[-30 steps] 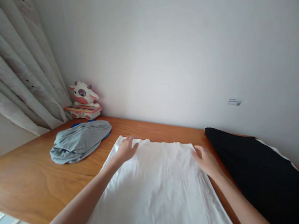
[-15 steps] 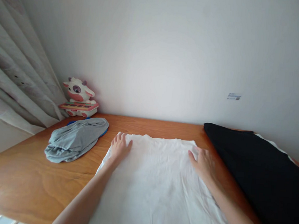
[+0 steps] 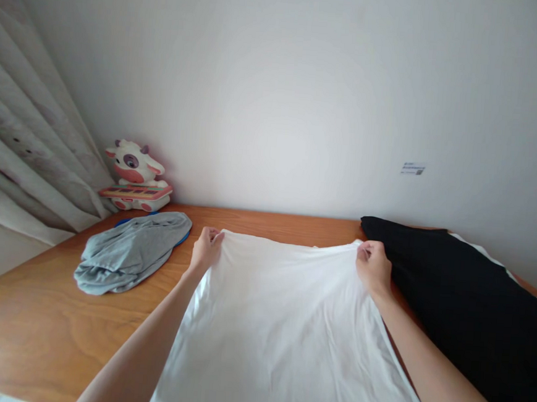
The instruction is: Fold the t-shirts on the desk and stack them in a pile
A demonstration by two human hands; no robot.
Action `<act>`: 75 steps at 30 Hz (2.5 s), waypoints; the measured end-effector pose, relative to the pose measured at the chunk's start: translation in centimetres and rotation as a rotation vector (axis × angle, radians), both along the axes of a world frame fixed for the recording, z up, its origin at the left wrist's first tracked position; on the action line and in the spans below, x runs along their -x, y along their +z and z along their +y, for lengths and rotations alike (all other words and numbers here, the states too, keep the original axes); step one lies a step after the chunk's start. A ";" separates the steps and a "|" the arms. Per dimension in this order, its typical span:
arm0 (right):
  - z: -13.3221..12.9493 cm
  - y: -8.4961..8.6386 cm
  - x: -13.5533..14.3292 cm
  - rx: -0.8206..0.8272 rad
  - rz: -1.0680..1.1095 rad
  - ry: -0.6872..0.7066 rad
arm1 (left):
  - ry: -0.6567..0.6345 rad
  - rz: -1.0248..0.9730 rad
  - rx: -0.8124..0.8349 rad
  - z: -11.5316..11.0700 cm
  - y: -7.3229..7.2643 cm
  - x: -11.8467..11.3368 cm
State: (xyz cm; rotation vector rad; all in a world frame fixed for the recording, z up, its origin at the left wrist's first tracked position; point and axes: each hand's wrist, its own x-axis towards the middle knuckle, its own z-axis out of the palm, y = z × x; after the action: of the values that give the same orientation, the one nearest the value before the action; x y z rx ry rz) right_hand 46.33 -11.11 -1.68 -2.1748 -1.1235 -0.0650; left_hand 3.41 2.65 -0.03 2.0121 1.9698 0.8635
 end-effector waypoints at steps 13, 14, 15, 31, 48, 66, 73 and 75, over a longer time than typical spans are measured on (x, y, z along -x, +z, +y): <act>-0.7 -1.0 6.3 0.254 -0.160 0.048 | -0.478 0.225 -0.140 -6.0 -1.3 -11.6; -0.3 -1.2 7.6 0.285 -0.161 0.069 | -0.519 0.230 -0.127 -6.8 -1.5 -12.9; 0.1 -1.5 8.8 0.307 -0.155 0.083 | -0.554 0.236 -0.115 -7.4 -1.7 -13.9; 1.1 -3.7 6.2 0.409 -0.200 0.068 | -0.340 0.430 0.086 -2.8 -3.4 -3.6; 3.3 -2.0 14.4 0.332 -0.309 0.464 | -0.534 0.423 0.042 -4.4 -3.4 -10.5; 4.0 -4.3 3.3 0.399 -0.287 0.198 | -0.392 0.256 0.041 1.1 -4.2 -4.5; 3.2 -4.0 4.3 0.228 -0.256 0.180 | -0.079 0.248 -0.072 0.4 -4.0 -4.1; 2.7 -3.8 4.5 0.222 -0.261 0.178 | -0.051 0.297 -0.070 -0.1 -3.9 -4.2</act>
State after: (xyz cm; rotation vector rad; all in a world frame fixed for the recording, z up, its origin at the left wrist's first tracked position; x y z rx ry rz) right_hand 41.80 -8.42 -5.44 -2.2971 -1.5314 -0.1553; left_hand 7.63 2.53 -3.90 2.3359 2.0490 0.6631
